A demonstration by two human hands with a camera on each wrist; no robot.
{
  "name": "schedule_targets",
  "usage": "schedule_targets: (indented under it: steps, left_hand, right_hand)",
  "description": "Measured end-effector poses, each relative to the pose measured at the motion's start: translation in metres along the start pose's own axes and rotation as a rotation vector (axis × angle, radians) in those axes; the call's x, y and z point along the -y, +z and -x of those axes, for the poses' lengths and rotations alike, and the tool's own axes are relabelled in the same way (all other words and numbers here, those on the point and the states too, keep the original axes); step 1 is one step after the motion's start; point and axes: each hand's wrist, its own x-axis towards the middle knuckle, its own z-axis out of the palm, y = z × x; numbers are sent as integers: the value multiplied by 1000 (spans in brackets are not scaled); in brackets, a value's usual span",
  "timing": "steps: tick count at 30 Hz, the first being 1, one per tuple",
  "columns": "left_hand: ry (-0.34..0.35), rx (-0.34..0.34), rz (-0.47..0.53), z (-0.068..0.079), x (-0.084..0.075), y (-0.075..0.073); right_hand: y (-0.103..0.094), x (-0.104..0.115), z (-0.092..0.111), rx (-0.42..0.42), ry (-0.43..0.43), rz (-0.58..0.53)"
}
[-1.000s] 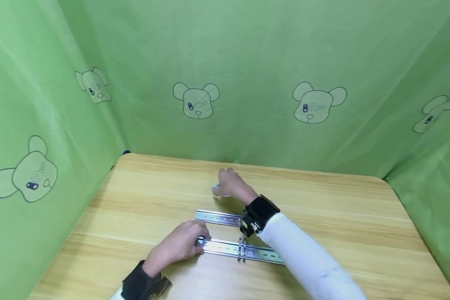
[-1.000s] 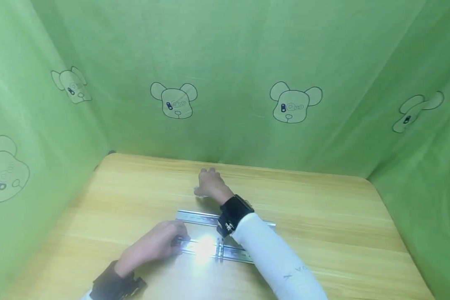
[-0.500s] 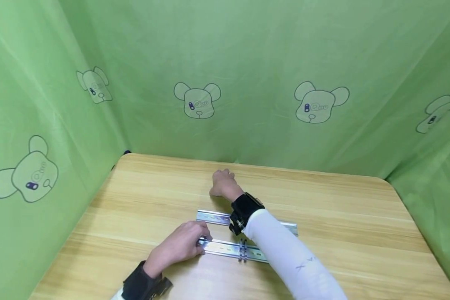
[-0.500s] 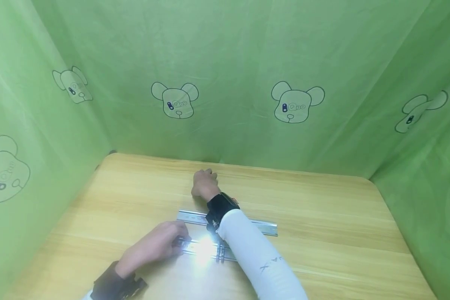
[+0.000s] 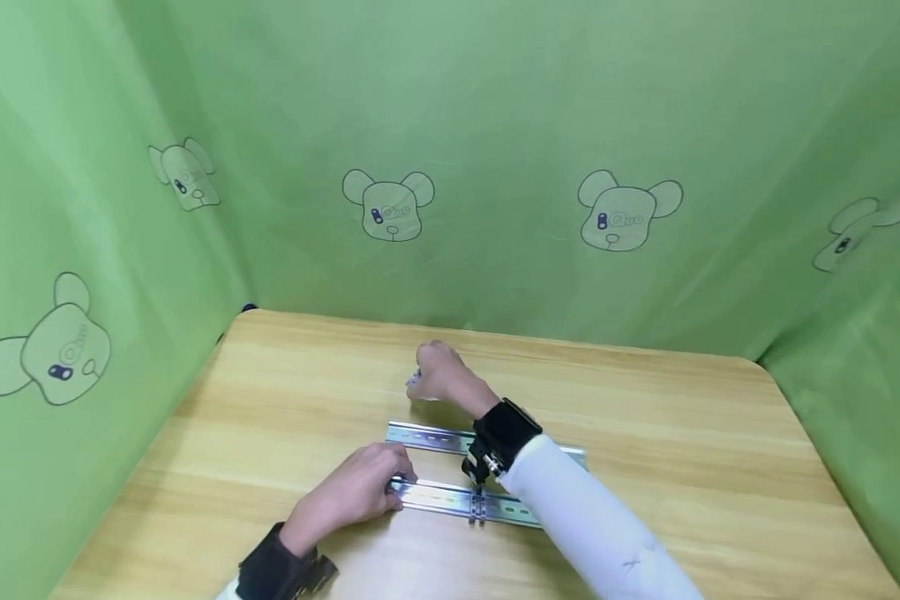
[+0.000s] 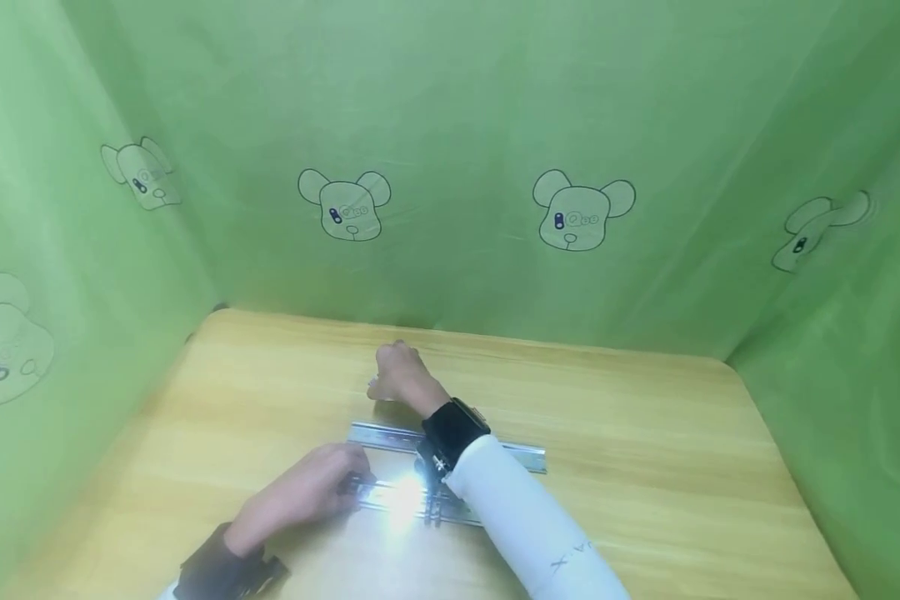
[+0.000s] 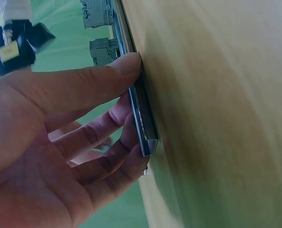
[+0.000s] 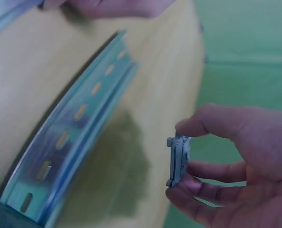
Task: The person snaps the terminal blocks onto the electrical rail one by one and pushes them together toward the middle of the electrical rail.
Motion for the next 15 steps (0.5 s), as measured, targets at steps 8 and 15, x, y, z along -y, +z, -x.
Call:
schedule_targets:
  steps: [8, 15]
  left_hand:
    - [-13, 1, 11, 2, 1, 2]
    - [-12, 3, 11, 1, 1, 3]
  right_hand:
    - [-29, 0, 46, -97, -121, -136]
    - [-43, -26, 89, -245, -290, -196]
